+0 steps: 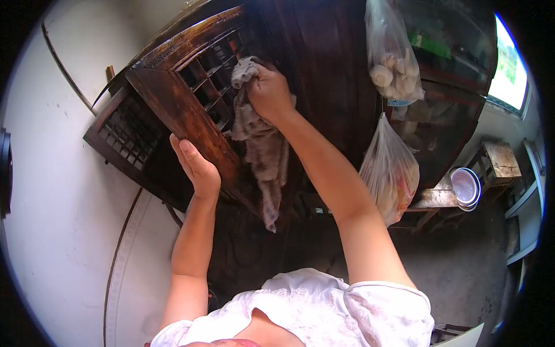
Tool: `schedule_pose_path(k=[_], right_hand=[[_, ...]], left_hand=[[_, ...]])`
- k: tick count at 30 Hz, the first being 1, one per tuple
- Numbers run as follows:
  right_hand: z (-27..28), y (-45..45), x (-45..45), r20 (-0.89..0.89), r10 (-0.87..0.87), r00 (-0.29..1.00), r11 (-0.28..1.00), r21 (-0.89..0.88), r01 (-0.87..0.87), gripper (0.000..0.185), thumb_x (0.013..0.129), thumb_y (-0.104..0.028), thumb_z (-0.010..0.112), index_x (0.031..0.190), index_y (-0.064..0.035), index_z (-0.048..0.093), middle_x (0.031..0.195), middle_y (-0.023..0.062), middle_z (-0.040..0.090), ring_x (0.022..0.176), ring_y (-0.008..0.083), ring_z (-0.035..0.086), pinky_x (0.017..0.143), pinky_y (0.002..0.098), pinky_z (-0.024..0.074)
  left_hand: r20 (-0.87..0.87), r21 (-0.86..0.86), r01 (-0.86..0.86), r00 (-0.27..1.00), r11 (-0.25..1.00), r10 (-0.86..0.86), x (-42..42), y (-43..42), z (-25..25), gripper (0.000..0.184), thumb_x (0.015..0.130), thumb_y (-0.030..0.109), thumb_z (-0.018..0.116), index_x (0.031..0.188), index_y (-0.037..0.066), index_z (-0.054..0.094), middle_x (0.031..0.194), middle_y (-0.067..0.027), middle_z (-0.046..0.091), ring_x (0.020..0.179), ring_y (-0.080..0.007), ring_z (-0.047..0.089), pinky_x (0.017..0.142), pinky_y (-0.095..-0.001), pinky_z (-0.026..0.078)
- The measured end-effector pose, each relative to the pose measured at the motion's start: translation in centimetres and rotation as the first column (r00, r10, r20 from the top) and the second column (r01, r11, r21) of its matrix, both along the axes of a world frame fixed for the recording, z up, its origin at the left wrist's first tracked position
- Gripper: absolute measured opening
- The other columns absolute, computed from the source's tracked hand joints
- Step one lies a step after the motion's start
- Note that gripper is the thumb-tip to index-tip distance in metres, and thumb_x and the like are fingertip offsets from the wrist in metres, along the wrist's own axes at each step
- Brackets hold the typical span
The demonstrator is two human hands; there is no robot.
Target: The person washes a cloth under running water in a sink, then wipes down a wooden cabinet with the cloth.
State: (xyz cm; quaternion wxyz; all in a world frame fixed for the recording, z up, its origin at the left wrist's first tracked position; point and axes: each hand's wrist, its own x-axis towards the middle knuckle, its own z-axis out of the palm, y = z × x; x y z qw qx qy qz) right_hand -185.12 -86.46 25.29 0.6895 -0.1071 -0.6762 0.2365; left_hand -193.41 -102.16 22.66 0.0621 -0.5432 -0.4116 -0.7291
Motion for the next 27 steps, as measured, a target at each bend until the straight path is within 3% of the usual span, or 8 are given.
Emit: schedule_pose_path(k=[4,6,7,9,12,19,22,27], right_hand=[[0.3,0.7,-0.3,0.151,-0.02,0.988,0.992,0.123,0.001,0.022,0.077,-0.007,0.05,0.096,-0.0088,0.061,0.092,0.0175,0.058,0.087,0.0362,0.056,0.074,0.0395,0.0463],[0.4,2.9,-0.5,0.101,0.433,0.896,0.895,-0.168,-0.414,0.022,0.077,-0.009,0.052,0.098,-0.0108,0.061,0.091,0.0172,0.059,0.086,0.0374,0.057,0.074,0.0407,0.0467],[1.0,3.1,-0.1,0.099,0.435,0.895,0.893,-0.174,-0.415,0.022,0.077,-0.009,0.052,0.098,-0.0108,0.061,0.091,0.0172,0.059,0.086,0.0374,0.057,0.074,0.0407,0.0467],[3.2,2.8,1.4,0.492,-0.151,0.857,0.982,0.178,0.071,0.029,0.073,-0.003,0.051,0.101,-0.0047,0.06,0.084,0.0186,0.058,0.082,0.0373,0.057,0.07,0.0388,0.0464],[3.2,1.9,1.9,0.621,-0.205,0.756,0.977,0.181,0.116,0.028,0.079,-0.01,0.049,0.105,-0.0046,0.057,0.089,0.0191,0.059,0.085,0.0379,0.057,0.073,0.0409,0.0469],[-2.4,-2.8,1.4,0.038,0.067,0.997,0.982,0.175,-0.072,0.03,0.073,0.002,0.045,0.101,-0.0018,0.056,0.095,0.0183,0.055,0.089,0.0384,0.053,0.073,0.0383,0.0459],[0.2,-1.6,1.2,0.316,-0.024,0.949,0.993,0.121,-0.015,0.034,0.071,0.003,0.044,0.103,-0.0029,0.055,0.093,0.0197,0.054,0.089,0.04,0.053,0.073,0.04,0.0458],[-2.8,-4.2,0.4,0.302,-0.069,0.951,0.997,0.051,0.056,0.038,0.071,0.0,0.047,0.109,-0.003,0.05,0.097,0.0211,0.053,0.089,0.0416,0.052,0.074,0.0423,0.0454]], left_hand=[[-0.008,-0.001,-0.01,1.0,1.0,0.01,-0.6,-0.2,0.0,0.041,0.095,0.041,0.03,0.112,0.004,0.035,0.103,-0.006,0.042,0.092,-0.0136,0.04,0.084,-0.0263,0.033],[0.018,-0.023,0.029,0.999,0.999,-0.028,-0.6,0.0,0.3,0.04,0.095,0.04,0.03,0.112,0.004,0.036,0.102,-0.0058,0.042,0.091,-0.0136,0.04,0.084,-0.0264,0.034],[0.001,-0.004,0.009,1.0,1.0,-0.009,-0.4,0.0,0.4,0.04,0.095,0.04,0.03,0.111,0.004,0.036,0.102,-0.0056,0.042,0.091,-0.0135,0.04,0.083,-0.0265,0.034],[-0.011,0.016,-0.009,1.0,1.0,0.009,-0.3,0.1,0.6,0.039,0.095,0.039,0.03,0.111,0.004,0.036,0.102,-0.0053,0.042,0.091,-0.0134,0.04,0.083,-0.0266,0.034],[0.018,-0.014,-0.014,1.0,1.0,0.014,0.0,0.0,0.2,0.04,0.095,0.04,0.03,0.111,0.004,0.036,0.101,-0.0051,0.042,0.09,-0.0131,0.04,0.083,-0.0265,0.034],[-0.049,0.038,-0.008,0.999,0.999,0.01,0.4,0.3,0.3,0.039,0.096,0.039,0.029,0.111,0.003,0.035,0.102,-0.0049,0.042,0.091,-0.0125,0.039,0.083,-0.0251,0.033],[-0.055,0.032,-0.011,0.998,0.999,0.013,0.1,0.0,0.0,0.038,0.096,0.037,0.029,0.111,0.003,0.035,0.102,-0.0053,0.042,0.091,-0.0128,0.039,0.083,-0.0249,0.033],[-0.034,0.017,-0.077,0.996,0.997,0.078,-0.2,0.1,0.2,0.037,0.096,0.035,0.028,0.111,0.002,0.036,0.104,-0.0071,0.043,0.092,-0.0139,0.04,0.083,-0.0255,0.035]])
